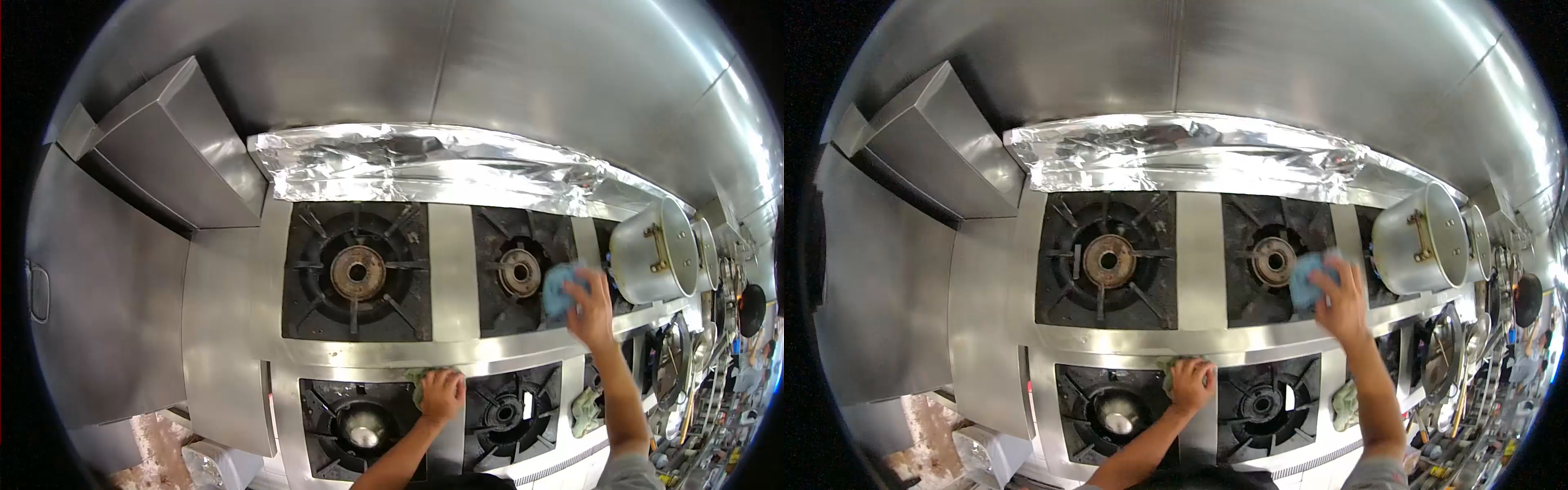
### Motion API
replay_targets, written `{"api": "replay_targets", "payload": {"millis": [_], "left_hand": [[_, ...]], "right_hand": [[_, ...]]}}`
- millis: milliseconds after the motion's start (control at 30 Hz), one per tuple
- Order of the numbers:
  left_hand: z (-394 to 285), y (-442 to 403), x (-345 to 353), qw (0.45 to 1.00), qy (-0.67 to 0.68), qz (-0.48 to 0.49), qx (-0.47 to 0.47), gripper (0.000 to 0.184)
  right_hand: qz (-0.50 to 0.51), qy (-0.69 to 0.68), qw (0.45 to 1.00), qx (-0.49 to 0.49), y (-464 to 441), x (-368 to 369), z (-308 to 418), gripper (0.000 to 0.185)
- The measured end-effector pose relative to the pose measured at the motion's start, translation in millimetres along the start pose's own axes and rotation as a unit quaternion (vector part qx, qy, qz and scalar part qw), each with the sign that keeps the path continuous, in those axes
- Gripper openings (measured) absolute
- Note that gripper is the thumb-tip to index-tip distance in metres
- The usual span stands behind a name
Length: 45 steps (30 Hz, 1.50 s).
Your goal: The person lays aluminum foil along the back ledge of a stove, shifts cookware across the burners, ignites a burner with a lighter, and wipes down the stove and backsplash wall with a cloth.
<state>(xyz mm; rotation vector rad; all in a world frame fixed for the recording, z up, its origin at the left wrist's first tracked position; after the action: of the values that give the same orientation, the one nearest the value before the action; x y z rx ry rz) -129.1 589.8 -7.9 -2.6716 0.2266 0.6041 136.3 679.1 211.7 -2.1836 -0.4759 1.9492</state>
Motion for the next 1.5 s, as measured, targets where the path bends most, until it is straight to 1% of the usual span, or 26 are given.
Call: {"api": "replay_targets", "payload": {"millis": [67,133,200,233,367,433,500,533,600,633,700,767,833,967,1000,1067,1100,1133,1200,1233,1267,1300,1333,1367,1433,1500], "left_hand": [[1,-1,-2,1.000,0.005,0.001,-0.005,0.021],[2,1,-2,1.000,0.012,0.001,-0.011,0.022],[4,1,1,0.999,0.044,0.007,-0.028,0.022],[4,-1,0,0.997,0.060,0.034,-0.036,0.021],[5,-3,3,0.995,0.077,0.053,-0.027,0.020],[7,-2,3,0.993,0.079,0.069,-0.055,0.020],[8,-5,0,0.993,0.089,0.067,-0.026,0.023],[3,-9,-7,0.996,0.057,0.068,-0.030,0.022],[2,-15,-13,0.997,0.017,0.072,-0.031,0.020],[3,-16,-11,0.997,0.009,0.067,-0.033,0.019],[3,-19,-8,0.998,0.005,0.055,-0.035,0.017],[2,-18,-7,0.998,0.009,0.046,-0.045,0.015],[5,-16,-8,0.998,0.010,0.036,-0.054,0.012],[-3,-16,-2,0.998,-0.051,0.045,0.013,0.009],[0,-12,1,0.998,-0.029,0.054,-0.005,0.011],[3,-9,8,0.999,-0.012,0.049,-0.019,0.014],[2,-7,9,0.998,-0.015,0.054,-0.016,0.014],[2,-6,10,0.998,-0.031,0.057,-0.018,0.014],[1,-5,13,0.997,-0.050,0.065,-0.013,0.015],[1,-6,15,0.996,-0.054,0.067,-0.010,0.015],[0,-7,16,0.996,-0.063,0.061,0.003,0.014],[-4,-11,18,0.996,-0.071,0.056,0.018,0.014],[-15,-17,18,0.995,-0.066,0.067,0.012,0.013],[-20,-17,20,0.995,-0.068,0.065,0.014,0.013],[-19,-17,20,0.993,-0.092,0.070,0.019,0.012],[-17,-15,22,0.990,-0.116,0.075,0.014,0.011]], "right_hand": [[-0.052,0.085,0.995,-0.020,-73,45,0,0.044],[-0.078,0.160,0.984,0.027,-131,112,-4,0.036],[-0.086,0.086,0.990,0.077,-161,204,-4,0.032],[-0.090,0.084,0.990,0.074,-172,211,11,0.032],[-0.019,-0.025,0.999,0.026,-221,212,141,0.035],[-0.061,-0.005,0.997,-0.037,-251,205,225,0.030],[0.086,0.081,0.992,-0.053,-293,208,310,0.039],[0.116,0.017,0.992,-0.043,-312,207,348,0.035],[-0.064,-0.120,0.987,-0.089,-335,199,413,0.023],[0.006,-0.092,0.987,-0.131,-345,207,436,0.021],[0.048,-0.049,0.989,-0.133,-368,228,459,0.018],[0.066,-0.017,0.991,-0.119,-358,237,418,0.018],[0.022,-0.039,0.959,-0.281,-338,216,389,0.022],[-0.020,-0.194,0.975,-0.107,-282,231,222,0.031],[0.060,-0.191,0.979,-0.033,-264,225,172,0.035],[0.065,-0.213,0.975,0.001,-224,254,64,0.042],[0.074,-0.088,0.992,-0.051,-205,238,18,0.043],[0.122,-0.104,0.986,0.042,-186,233,-33,0.043],[0.017,-0.039,0.997,0.070,-145,237,-135,0.037],[0.021,-0.007,0.991,0.132,-128,225,-172,0.034],[0.032,0.014,0.991,0.132,-115,222,-210,0.032],[0.151,0.107,0.951,0.249,-109,220,-237,0.029],[0.205,0.070,0.901,0.376,-102,205,-253,0.025],[0.201,0.068,0.902,0.376,-101,205,-262,0.025],[0.205,0.268,0.875,0.348,-99,204,-271,0.025],[0.171,0.249,0.884,0.357,-101,189,-244,0.024]]}}
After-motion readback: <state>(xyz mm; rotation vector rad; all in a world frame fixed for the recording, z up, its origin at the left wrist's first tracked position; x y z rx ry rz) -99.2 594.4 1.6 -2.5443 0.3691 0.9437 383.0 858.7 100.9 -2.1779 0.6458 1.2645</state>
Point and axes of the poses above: each hand's wrist, its own y-axis away from the middle knuckle, its own x-axis out of the palm, z = x × y, the point moved 4 cm from there along -y, towards the middle knuckle, and after that the axes turned 14 degrees about y, right-handed, at the moved point
